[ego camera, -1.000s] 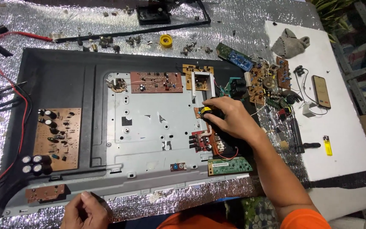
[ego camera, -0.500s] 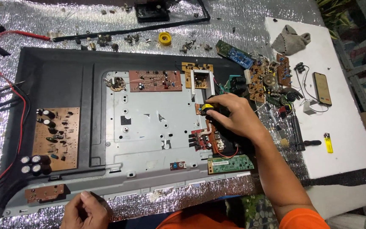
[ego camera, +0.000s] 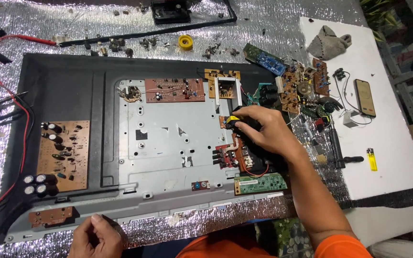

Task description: Arranging and positioning various internal circuit boards and electronic components inside a disassembled television chassis.

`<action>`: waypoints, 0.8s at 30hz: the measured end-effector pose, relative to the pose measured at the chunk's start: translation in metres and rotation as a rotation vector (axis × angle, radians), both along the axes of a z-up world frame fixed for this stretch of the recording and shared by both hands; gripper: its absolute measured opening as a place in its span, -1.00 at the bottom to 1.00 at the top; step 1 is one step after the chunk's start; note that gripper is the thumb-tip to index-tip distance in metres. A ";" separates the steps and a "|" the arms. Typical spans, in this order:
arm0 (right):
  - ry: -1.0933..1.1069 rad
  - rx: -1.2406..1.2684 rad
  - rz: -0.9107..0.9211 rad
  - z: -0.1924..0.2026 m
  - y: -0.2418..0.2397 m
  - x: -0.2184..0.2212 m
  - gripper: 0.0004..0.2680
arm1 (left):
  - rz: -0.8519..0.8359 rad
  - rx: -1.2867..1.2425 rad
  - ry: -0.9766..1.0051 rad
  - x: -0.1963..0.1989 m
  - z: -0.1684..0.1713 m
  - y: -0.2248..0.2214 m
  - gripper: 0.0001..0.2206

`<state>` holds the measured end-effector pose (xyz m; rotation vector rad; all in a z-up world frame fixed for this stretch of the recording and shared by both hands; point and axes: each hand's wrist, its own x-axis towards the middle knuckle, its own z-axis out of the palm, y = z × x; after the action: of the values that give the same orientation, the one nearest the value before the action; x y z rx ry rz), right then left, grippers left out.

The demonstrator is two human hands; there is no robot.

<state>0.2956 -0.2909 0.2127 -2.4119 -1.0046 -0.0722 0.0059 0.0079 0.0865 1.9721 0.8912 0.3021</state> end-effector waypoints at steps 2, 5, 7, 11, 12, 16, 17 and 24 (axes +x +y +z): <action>0.018 0.014 -0.002 0.001 0.000 -0.002 -0.78 | 0.141 0.133 0.043 -0.001 -0.006 -0.008 -0.65; -0.002 -0.033 -0.003 -0.010 -0.018 0.014 -0.74 | 0.114 0.158 -0.079 -0.004 -0.017 -0.006 -0.69; -0.008 -0.002 -0.055 0.005 -0.019 0.008 -0.75 | 0.110 0.120 -0.034 0.000 -0.001 -0.006 -0.65; -0.007 0.030 -0.153 0.015 -0.029 0.005 -0.77 | 0.110 0.117 -0.106 -0.006 -0.022 -0.005 -0.71; -0.008 0.029 -0.157 0.014 -0.032 0.007 -0.77 | 0.107 0.116 -0.107 -0.006 -0.025 0.001 -0.71; -0.041 0.058 -0.207 0.022 -0.050 0.011 -0.76 | 0.020 -0.006 -0.136 -0.010 -0.039 0.002 -0.67; -0.062 0.108 -0.273 0.028 -0.057 0.012 -0.75 | 0.122 0.076 -0.173 -0.009 -0.043 -0.004 -0.66; 0.011 0.070 -0.618 -0.007 -0.147 0.064 -0.73 | 0.222 0.167 -0.264 -0.019 -0.112 0.000 -0.73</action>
<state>0.3598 -0.4376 0.2061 -2.5622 -0.2152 -0.3035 -0.0129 0.0080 -0.0256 1.9277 0.9362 0.7682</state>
